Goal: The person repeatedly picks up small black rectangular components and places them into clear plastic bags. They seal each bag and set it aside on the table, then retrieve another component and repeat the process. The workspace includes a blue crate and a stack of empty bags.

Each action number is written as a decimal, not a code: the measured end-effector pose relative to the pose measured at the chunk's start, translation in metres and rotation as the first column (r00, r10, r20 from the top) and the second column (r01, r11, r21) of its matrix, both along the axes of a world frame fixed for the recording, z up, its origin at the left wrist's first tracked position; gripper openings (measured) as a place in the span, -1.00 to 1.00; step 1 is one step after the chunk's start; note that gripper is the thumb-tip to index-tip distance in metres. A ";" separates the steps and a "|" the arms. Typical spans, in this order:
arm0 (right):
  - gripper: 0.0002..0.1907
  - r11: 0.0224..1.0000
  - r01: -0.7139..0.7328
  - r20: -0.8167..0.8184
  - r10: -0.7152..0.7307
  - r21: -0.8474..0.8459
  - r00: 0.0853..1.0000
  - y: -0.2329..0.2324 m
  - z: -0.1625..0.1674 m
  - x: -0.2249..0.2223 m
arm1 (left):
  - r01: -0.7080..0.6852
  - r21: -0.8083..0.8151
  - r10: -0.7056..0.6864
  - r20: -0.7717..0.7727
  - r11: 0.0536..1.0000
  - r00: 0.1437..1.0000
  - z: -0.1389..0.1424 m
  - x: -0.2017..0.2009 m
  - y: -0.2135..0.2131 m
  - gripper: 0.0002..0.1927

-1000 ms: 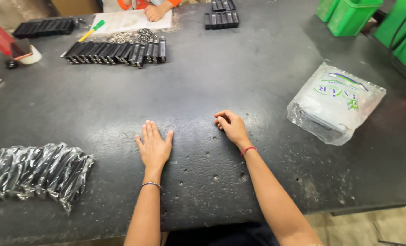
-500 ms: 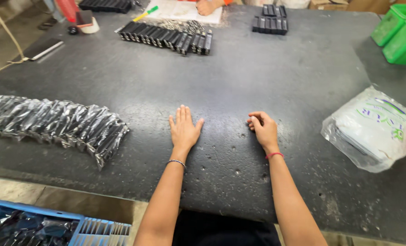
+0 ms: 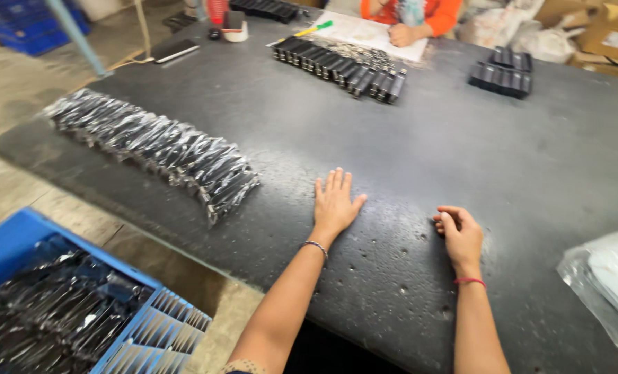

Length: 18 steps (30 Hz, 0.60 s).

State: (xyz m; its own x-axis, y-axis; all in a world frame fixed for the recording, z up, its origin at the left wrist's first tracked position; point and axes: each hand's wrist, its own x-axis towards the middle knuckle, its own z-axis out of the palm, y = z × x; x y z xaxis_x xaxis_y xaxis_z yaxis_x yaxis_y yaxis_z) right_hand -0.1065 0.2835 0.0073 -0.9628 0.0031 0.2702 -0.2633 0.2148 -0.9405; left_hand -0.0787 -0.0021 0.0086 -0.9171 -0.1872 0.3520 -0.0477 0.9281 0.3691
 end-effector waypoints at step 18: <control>-0.80 0.997 0.003 -0.013 -0.002 0.081 1.000 0.008 0.000 0.025 | 0.017 0.081 -0.012 -0.055 0.997 0.998 0.013 0.029 0.001 -0.29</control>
